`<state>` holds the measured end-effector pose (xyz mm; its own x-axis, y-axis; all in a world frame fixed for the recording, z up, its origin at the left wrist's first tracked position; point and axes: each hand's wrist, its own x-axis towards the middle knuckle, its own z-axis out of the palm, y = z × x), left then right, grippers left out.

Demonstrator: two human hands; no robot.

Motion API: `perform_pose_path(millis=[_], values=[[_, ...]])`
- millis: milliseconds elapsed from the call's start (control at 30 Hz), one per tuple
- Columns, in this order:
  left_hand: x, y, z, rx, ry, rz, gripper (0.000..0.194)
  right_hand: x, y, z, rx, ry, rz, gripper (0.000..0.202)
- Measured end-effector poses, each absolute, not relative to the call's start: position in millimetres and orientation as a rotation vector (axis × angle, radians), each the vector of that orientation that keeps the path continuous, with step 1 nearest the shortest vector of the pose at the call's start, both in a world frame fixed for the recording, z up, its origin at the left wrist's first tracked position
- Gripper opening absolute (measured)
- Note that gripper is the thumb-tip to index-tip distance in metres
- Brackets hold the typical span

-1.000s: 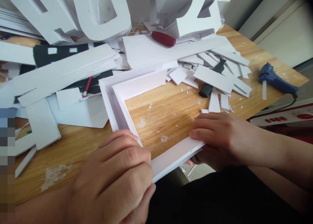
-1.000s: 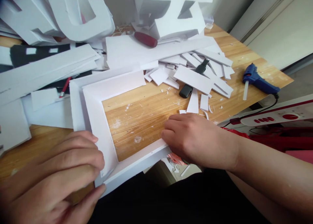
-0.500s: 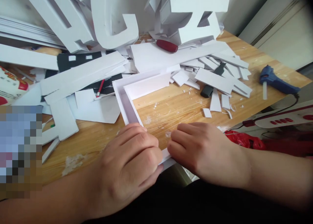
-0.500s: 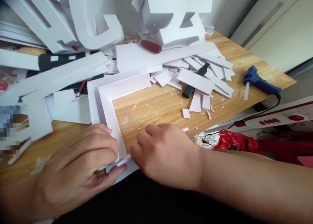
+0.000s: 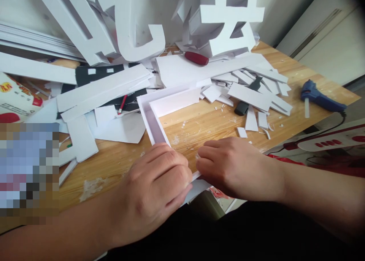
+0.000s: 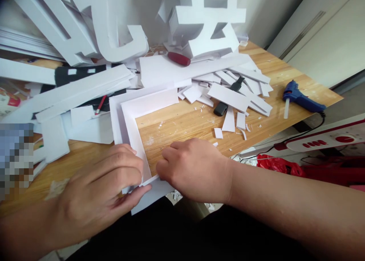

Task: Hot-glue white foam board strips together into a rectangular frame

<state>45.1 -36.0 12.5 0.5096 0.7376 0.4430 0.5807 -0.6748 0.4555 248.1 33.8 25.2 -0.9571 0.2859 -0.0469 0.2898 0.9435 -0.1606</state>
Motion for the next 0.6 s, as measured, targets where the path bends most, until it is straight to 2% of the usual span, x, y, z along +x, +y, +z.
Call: perform_pose_path(millis=[333, 467, 533, 600], values=[[46.8, -33.6, 18.3, 2.562, 1.095, 0.923, 0.021, 246.0, 32.3, 24.9, 0.479, 3.073, -0.265, 0.016], [47.2, -33.4, 18.7, 2.549, 1.090, 0.937, 0.027, 272.7, 51.6, 38.2, 0.456, 3.051, -0.569, 0.008], [47.8, -34.8, 13.3, 2.502, 1.163, 0.994, 0.023, 294.9, 64.8, 47.1, 0.534, 2.993, -0.715, 0.012], [49.0, -36.3, 4.9, 2.450, 1.220, 1.091, 0.018, 315.0, 75.2, 52.5, 0.650, 2.907, -0.718, 0.014]])
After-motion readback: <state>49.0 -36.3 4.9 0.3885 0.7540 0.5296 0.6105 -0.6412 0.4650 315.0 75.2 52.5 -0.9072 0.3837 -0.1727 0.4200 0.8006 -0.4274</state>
